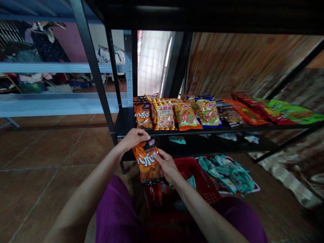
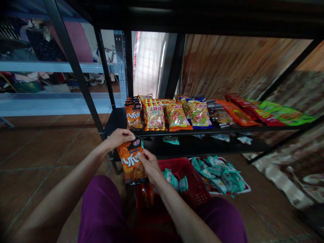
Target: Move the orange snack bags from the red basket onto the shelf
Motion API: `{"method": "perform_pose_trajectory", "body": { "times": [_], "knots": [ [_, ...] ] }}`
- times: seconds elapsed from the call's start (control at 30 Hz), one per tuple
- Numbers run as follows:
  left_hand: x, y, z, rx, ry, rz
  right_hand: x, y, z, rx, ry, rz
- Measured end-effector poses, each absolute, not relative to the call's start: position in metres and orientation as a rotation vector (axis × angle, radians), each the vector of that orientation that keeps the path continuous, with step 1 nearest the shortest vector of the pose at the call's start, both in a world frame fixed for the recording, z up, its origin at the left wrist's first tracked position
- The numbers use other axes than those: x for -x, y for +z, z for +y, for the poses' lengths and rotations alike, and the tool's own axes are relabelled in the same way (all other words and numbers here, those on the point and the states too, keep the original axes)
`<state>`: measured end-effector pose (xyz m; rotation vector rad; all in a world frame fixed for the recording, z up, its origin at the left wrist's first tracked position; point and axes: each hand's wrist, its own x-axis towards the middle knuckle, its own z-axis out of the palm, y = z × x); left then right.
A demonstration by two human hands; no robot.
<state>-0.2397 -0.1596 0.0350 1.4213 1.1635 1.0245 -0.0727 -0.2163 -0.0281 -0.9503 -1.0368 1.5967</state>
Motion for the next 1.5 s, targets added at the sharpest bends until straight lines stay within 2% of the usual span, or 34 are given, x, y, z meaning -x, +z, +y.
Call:
{"method": "perform_pose_trajectory", "body": {
  "times": [0.2,0.53,1.07,1.5],
  "knots": [
    [0.262,0.032,-0.150,-1.254,1.288,1.164,0.088,-0.016,-0.196,0.966,1.559,-0.964],
    [0.282,0.005,-0.165,-0.989,1.421,1.070,0.111,0.003,-0.148,0.973,1.486,-1.062],
    [0.272,-0.004,-0.119,-0.532,1.781,1.003,0.124,-0.011,-0.130,0.934,1.545,-1.079],
    [0.280,-0.004,-0.117,-0.560,1.654,0.982,0.135,-0.004,-0.117,0.972,1.455,-1.070]
  ]
}}
